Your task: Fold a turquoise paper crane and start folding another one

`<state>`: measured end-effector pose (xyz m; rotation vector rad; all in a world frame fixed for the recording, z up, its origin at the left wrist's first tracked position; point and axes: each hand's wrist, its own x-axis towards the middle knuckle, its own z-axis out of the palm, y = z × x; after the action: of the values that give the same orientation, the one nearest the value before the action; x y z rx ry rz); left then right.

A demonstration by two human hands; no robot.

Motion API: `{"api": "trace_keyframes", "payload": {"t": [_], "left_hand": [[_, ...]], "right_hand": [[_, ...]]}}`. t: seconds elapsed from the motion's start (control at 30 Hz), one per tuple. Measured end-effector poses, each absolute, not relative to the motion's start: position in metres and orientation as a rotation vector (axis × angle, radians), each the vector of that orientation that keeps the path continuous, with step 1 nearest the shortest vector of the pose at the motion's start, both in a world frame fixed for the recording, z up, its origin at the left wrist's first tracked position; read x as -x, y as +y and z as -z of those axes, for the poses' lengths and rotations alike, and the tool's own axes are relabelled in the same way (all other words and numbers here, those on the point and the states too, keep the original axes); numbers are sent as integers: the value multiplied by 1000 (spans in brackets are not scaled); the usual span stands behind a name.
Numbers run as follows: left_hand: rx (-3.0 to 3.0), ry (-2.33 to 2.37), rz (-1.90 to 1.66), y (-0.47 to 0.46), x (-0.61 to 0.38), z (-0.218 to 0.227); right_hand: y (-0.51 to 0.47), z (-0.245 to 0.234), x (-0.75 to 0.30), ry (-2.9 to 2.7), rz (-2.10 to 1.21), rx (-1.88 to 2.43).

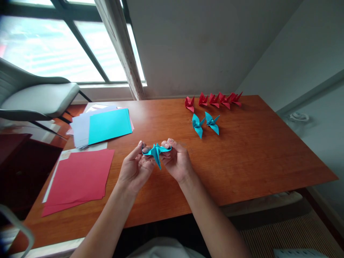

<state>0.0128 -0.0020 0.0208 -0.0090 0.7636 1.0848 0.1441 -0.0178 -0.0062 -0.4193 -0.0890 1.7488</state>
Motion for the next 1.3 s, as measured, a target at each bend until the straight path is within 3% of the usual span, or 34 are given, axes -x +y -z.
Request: {"api": "trace_keyframes", "payload": {"t": [0.53,0.83,1.3], "left_hand": [[46,566,-1203,-8,-13,-20],[-441,907,-1193,-10,-7,0],[-1109,961,-757,-13,20,9]], "right_hand": [[-13,9,-143,80,-1575,579],[-14,17,-136,-99,-1413,787],[-19,11,-142,-324,-1225,974]]}}
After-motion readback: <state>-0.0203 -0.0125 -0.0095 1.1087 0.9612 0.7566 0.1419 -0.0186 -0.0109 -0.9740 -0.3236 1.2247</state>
